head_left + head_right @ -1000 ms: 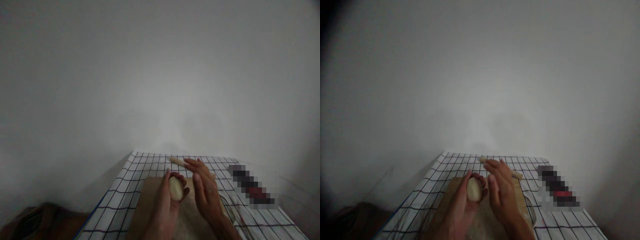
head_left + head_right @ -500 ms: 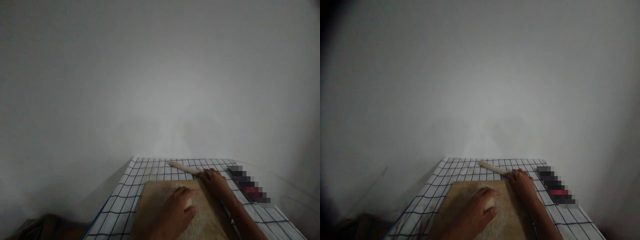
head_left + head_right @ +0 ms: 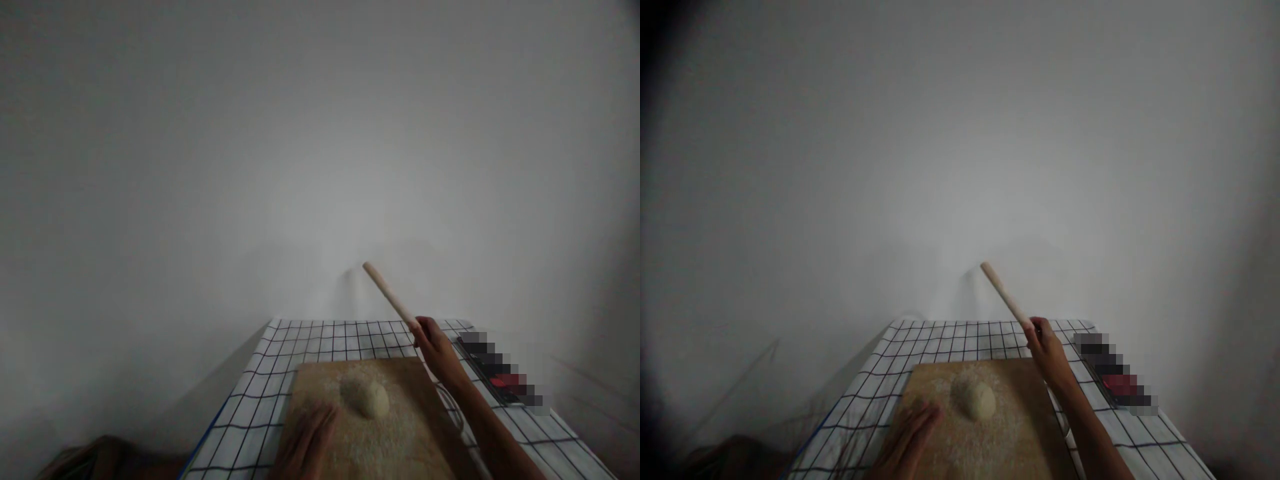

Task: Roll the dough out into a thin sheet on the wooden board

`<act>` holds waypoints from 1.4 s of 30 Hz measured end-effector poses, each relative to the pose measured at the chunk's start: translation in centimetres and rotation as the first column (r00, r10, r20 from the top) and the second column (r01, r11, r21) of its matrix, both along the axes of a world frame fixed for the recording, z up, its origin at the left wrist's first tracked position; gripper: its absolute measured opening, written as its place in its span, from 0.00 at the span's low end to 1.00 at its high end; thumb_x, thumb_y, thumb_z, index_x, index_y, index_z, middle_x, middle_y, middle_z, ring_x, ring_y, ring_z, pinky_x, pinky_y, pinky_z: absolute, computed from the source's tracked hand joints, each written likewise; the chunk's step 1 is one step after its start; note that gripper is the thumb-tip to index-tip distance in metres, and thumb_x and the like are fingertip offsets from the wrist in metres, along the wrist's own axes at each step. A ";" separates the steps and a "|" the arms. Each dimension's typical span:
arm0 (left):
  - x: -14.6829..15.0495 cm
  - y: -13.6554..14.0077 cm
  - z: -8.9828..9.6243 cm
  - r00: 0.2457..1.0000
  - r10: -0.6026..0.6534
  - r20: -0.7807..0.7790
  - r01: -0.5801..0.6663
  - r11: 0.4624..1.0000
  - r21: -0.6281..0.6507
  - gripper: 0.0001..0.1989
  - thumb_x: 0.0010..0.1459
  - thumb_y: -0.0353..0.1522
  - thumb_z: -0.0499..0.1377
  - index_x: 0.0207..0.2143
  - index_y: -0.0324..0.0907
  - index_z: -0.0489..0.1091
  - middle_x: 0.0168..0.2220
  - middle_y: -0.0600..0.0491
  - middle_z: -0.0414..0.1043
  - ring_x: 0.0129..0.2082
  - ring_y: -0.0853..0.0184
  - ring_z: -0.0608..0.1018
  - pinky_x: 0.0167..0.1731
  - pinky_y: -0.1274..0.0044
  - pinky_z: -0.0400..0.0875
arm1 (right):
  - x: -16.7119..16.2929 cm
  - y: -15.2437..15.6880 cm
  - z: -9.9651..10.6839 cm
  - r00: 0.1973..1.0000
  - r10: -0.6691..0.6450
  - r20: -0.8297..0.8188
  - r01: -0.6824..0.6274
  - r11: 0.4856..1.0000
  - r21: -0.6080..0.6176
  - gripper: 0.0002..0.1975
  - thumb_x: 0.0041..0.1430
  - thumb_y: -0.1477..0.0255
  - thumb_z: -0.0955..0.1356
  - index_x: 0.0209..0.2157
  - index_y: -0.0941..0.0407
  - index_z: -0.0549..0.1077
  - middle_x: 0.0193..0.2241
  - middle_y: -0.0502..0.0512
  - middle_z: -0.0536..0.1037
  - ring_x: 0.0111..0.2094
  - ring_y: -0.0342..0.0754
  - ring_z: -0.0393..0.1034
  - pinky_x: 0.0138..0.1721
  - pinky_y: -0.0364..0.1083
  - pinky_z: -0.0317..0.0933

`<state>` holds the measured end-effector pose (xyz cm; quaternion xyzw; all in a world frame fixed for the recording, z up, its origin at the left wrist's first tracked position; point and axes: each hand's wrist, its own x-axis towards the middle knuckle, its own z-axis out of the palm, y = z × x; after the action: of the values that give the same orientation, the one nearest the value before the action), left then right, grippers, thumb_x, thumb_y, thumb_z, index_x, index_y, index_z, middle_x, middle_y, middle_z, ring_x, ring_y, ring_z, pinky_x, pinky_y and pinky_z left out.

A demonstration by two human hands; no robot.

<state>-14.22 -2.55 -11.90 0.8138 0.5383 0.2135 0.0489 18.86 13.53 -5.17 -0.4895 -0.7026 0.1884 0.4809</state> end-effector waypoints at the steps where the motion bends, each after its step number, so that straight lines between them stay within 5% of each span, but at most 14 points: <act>1: 0.3 0.1 0.3 0.999 -0.016 0.033 0.018 0.999 -0.044 0.35 0.61 0.42 0.59 0.68 0.63 0.50 0.67 0.56 0.58 0.65 0.49 0.64 0.62 0.60 0.64 | -0.2 -0.4 0.7 0.993 0.070 -0.091 -0.069 0.998 0.013 0.21 0.68 0.55 0.58 0.51 0.56 0.63 0.34 0.54 0.73 0.34 0.49 0.71 0.36 0.47 0.64; 4: 1.7 0.0 3.1 0.976 -0.069 0.206 0.090 0.991 -0.095 0.36 0.61 0.43 0.60 0.68 0.58 0.50 0.68 0.53 0.56 0.66 0.53 0.62 0.63 0.63 0.62 | -1.2 -1.4 2.5 0.954 0.200 -0.223 -0.203 0.979 0.007 0.20 0.65 0.58 0.63 0.53 0.54 0.62 0.27 0.46 0.68 0.27 0.46 0.66 0.28 0.44 0.61; 8: 4.7 0.8 8.0 0.952 -0.129 0.279 0.135 0.991 0.000 0.15 0.65 0.36 0.55 0.53 0.57 0.70 0.58 0.55 0.69 0.59 0.62 0.69 0.60 0.70 0.64 | -1.7 -1.5 4.1 0.962 0.190 -0.198 -0.206 0.977 -0.063 0.16 0.63 0.58 0.65 0.44 0.54 0.68 0.21 0.41 0.60 0.20 0.41 0.55 0.21 0.41 0.51; 10: 6.7 2.3 9.2 0.948 -0.158 0.278 0.163 0.987 0.003 0.23 0.57 0.31 0.60 0.55 0.56 0.69 0.61 0.56 0.65 0.61 0.61 0.67 0.61 0.69 0.62 | -1.3 -1.5 4.4 0.964 0.196 -0.181 -0.212 0.975 -0.073 0.17 0.62 0.56 0.66 0.42 0.55 0.68 0.21 0.41 0.60 0.19 0.40 0.53 0.20 0.41 0.51; 14: 9.6 6.0 9.3 0.921 -0.167 0.351 0.207 0.975 -0.077 0.29 0.48 0.29 0.66 0.55 0.50 0.70 0.57 0.53 0.69 0.56 0.60 0.70 0.57 0.70 0.64 | 0.4 -1.9 3.4 0.976 0.150 -0.157 -0.170 0.978 -0.123 0.21 0.60 0.52 0.66 0.43 0.56 0.69 0.21 0.42 0.61 0.19 0.40 0.54 0.20 0.41 0.52; 19: 9.0 7.7 10.0 0.917 -0.141 0.374 0.201 0.971 -0.127 0.17 0.63 0.43 0.55 0.51 0.45 0.68 0.41 0.54 0.74 0.39 0.65 0.76 0.40 0.74 0.70 | 2.1 -2.4 0.6 0.993 0.084 -0.079 -0.098 0.976 -0.195 0.24 0.60 0.51 0.65 0.45 0.57 0.71 0.21 0.45 0.65 0.20 0.42 0.58 0.21 0.43 0.55; 22: 8.1 7.5 10.4 0.949 -0.159 0.273 0.195 0.975 -0.110 0.17 0.65 0.46 0.52 0.42 0.45 0.73 0.44 0.52 0.72 0.43 0.63 0.75 0.46 0.71 0.68 | 2.3 -2.1 -0.6 0.995 0.057 -0.085 -0.074 0.975 -0.210 0.26 0.60 0.49 0.64 0.46 0.57 0.71 0.22 0.46 0.66 0.20 0.43 0.59 0.21 0.43 0.56; 28: 7.6 7.4 9.1 0.933 -0.198 0.300 0.241 0.964 -0.113 0.32 0.50 0.47 0.68 0.56 0.50 0.67 0.52 0.53 0.70 0.51 0.59 0.73 0.51 0.70 0.67 | 2.7 -2.0 -0.8 0.992 0.053 0.111 -0.032 0.982 -0.185 0.22 0.62 0.49 0.63 0.39 0.55 0.71 0.22 0.46 0.68 0.22 0.45 0.62 0.23 0.43 0.53; 34: 6.9 6.4 9.6 0.944 -0.196 0.266 0.206 0.979 -0.010 0.29 0.52 0.40 0.68 0.56 0.52 0.68 0.54 0.54 0.70 0.53 0.58 0.73 0.52 0.69 0.68 | 2.5 -2.6 -0.6 0.967 0.100 0.235 -0.046 0.973 -0.226 0.21 0.59 0.52 0.65 0.27 0.55 0.69 0.21 0.48 0.68 0.23 0.44 0.61 0.24 0.43 0.50; 38: 6.2 5.4 13.9 0.967 -0.182 0.176 0.136 0.960 0.246 0.10 0.67 0.35 0.54 0.48 0.48 0.72 0.45 0.54 0.74 0.48 0.64 0.73 0.50 0.70 0.66 | 1.4 -3.4 0.3 0.940 0.210 0.268 -0.139 0.956 -0.260 0.16 0.59 0.56 0.66 0.28 0.55 0.70 0.21 0.48 0.69 0.24 0.44 0.60 0.24 0.43 0.50; 42: 6.4 5.8 17.8 0.983 -0.183 0.001 0.167 0.899 0.405 0.12 0.70 0.33 0.49 0.46 0.45 0.71 0.46 0.52 0.75 0.49 0.62 0.71 0.53 0.67 0.61 | 0.1 -5.0 2.1 0.881 0.374 0.291 -0.304 0.917 -0.258 0.10 0.59 0.63 0.67 0.34 0.55 0.74 0.28 0.49 0.75 0.28 0.46 0.66 0.28 0.43 0.55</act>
<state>-7.82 3.26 5.89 0.8471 0.4066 0.3301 -0.0904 18.94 8.49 -3.05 -0.4301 -0.8257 0.2553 0.2609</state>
